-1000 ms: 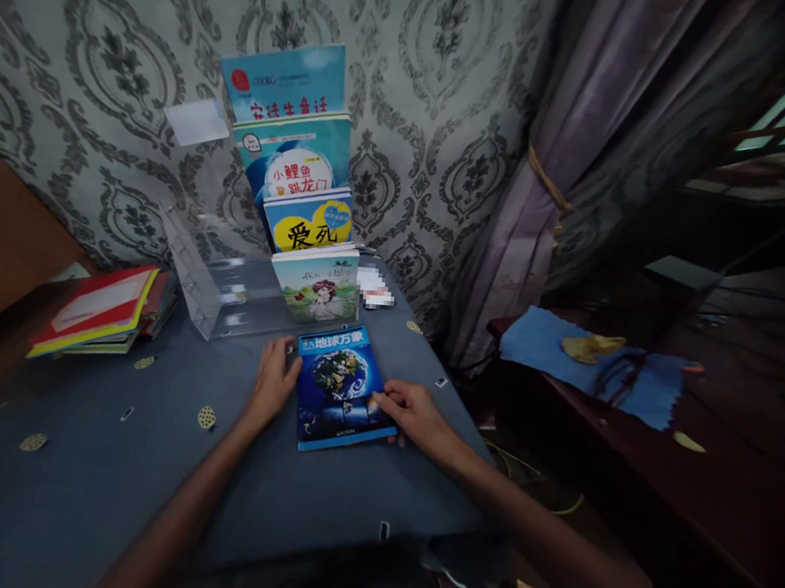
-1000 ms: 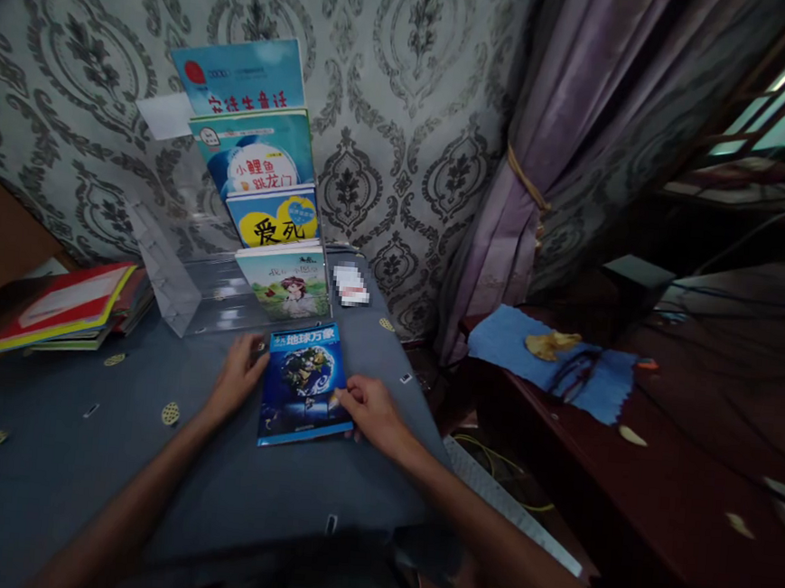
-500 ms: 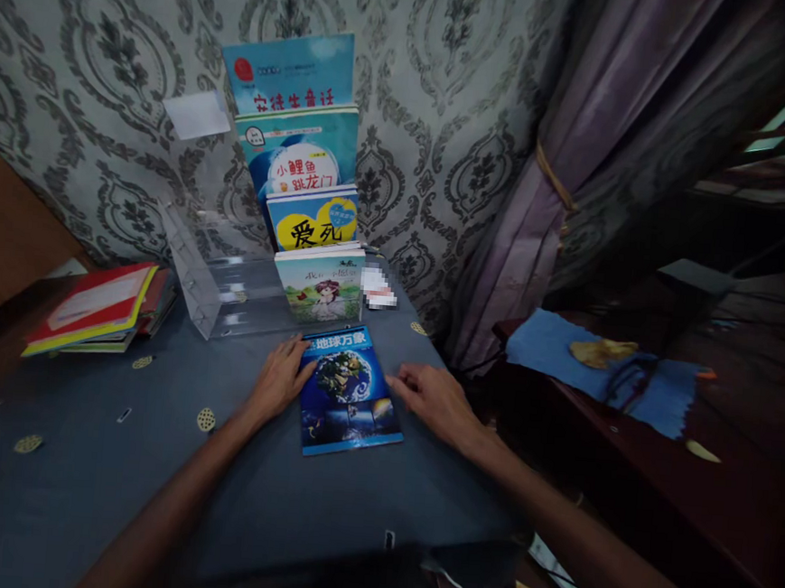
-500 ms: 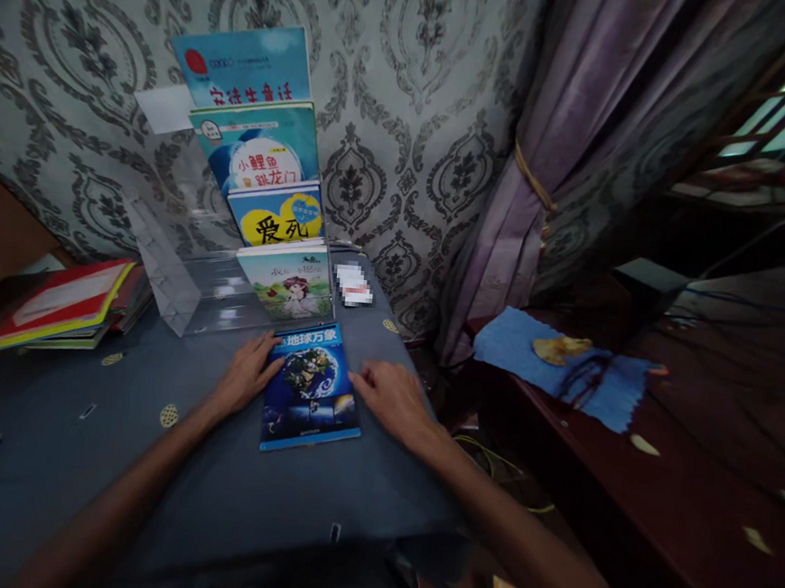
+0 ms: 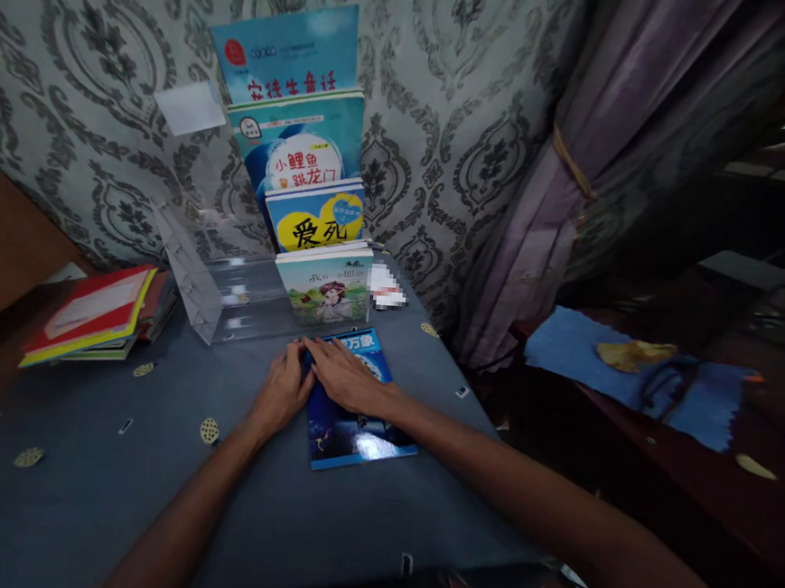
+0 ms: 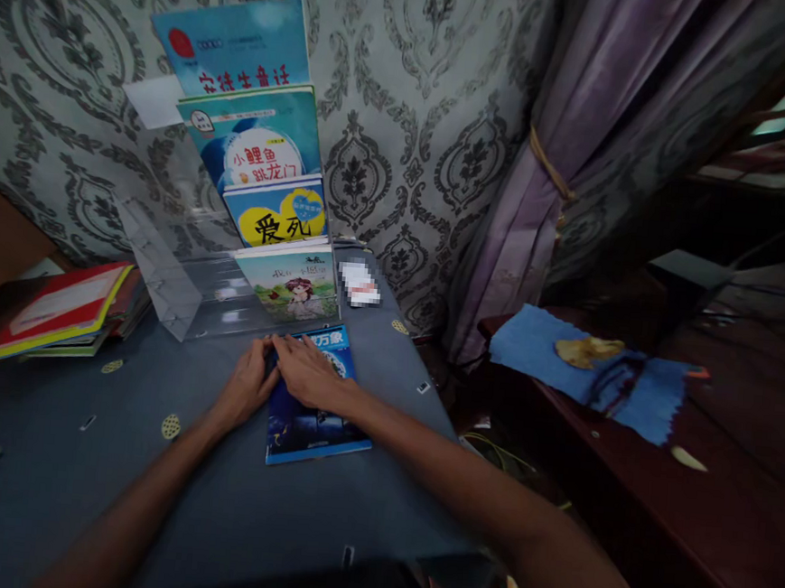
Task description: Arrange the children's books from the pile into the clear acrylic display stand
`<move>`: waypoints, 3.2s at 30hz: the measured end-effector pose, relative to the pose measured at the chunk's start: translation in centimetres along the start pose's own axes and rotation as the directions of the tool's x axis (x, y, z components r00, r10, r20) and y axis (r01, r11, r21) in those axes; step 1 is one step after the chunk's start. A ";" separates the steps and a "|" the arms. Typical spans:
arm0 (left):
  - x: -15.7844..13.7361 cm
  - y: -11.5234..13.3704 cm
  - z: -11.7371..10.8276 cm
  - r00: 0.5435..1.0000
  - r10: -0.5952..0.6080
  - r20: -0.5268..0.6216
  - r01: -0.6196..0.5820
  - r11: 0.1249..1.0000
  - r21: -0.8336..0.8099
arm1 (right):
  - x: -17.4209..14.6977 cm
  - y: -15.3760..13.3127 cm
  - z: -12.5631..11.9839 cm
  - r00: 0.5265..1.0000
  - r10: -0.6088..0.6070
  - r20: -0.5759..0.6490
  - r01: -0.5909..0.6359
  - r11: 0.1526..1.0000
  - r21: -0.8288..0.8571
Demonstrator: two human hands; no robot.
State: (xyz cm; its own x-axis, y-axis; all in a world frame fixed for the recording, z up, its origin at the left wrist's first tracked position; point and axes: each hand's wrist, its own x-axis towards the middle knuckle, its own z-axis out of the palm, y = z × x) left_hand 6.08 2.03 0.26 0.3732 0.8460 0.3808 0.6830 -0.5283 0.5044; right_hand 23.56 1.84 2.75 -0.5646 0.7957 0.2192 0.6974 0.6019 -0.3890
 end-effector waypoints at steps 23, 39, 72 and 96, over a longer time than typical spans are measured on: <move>-0.1 0.2 -0.1 0.999 0.037 0.020 -0.039 0.991 0.130 | -4.3 6.3 -2.7 0.937 0.297 -0.185 -0.285 0.954 0.091; 1.2 6.7 1.1 0.892 0.223 0.393 -0.331 0.915 0.232 | -3.8 8.5 -1.6 0.913 0.290 -0.286 -0.224 0.944 0.243; 1.7 -0.6 0.2 0.961 0.245 0.131 -0.255 0.965 0.065 | -4.1 5.2 -2.7 0.948 0.254 -0.193 -0.265 0.964 -0.036; 1.4 0.3 -0.3 0.956 0.227 0.187 -0.255 0.956 0.144 | -11.8 -6.9 1.3 0.955 -0.286 -0.072 0.281 0.957 -0.078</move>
State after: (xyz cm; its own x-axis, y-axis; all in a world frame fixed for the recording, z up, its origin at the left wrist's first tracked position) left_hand 6.59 3.04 1.13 0.6287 0.7024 0.3336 0.6484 -0.7104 0.2737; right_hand 24.76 -11.77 1.67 -0.7074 0.5926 0.3851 0.5427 0.8046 -0.2411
